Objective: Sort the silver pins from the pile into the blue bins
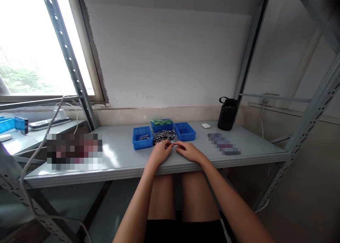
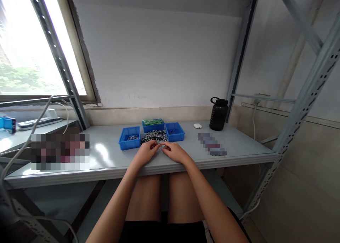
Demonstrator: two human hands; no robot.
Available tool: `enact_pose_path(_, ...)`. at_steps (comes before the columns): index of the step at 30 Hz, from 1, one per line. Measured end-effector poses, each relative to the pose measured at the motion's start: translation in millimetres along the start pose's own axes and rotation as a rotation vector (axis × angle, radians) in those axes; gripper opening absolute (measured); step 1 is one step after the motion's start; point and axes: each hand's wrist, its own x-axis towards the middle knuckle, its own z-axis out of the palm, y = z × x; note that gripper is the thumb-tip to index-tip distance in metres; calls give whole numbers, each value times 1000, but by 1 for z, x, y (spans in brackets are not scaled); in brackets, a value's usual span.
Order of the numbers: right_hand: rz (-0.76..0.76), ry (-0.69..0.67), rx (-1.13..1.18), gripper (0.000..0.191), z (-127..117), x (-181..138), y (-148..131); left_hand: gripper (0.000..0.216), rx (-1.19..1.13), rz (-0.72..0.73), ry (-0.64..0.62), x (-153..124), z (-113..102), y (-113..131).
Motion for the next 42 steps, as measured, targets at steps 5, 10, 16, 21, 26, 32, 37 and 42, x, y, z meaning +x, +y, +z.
enact_pose_path(5, -1, 4, 23, 37, 0, 0, 1, 23, -3, 4, 4, 0, 1, -2)
enact_pose_path(10, -10, 6, 42, 42, 1, 0, 2, 22, -9, 13, 18, -1, -1, 1)
enact_pose_path(16, -20, 7, 48, 43, 2, 1, 4, 23, -16, 4, 25, 0, -3, 3)
enact_pose_path(21, -39, -11, 41, 44, 1, 0, 2, 23, -18, 8, 15, 0, -2, 3)
enact_pose_path(26, -45, -15, 33, 47, -1, 0, -1, 22, -9, 29, -7, 0, -1, 1)
enact_pose_path(32, -32, -13, 39, 48, -1, -1, 0, 22, -2, 63, -44, 0, -2, 1)
enact_pose_path(37, -17, 1, 45, 45, 0, 0, 2, 22, 10, 67, -67, 0, -3, 4)
enact_pose_path(42, -14, -5, 47, 45, 1, 1, 5, 22, 27, 51, -75, 0, -3, 5)
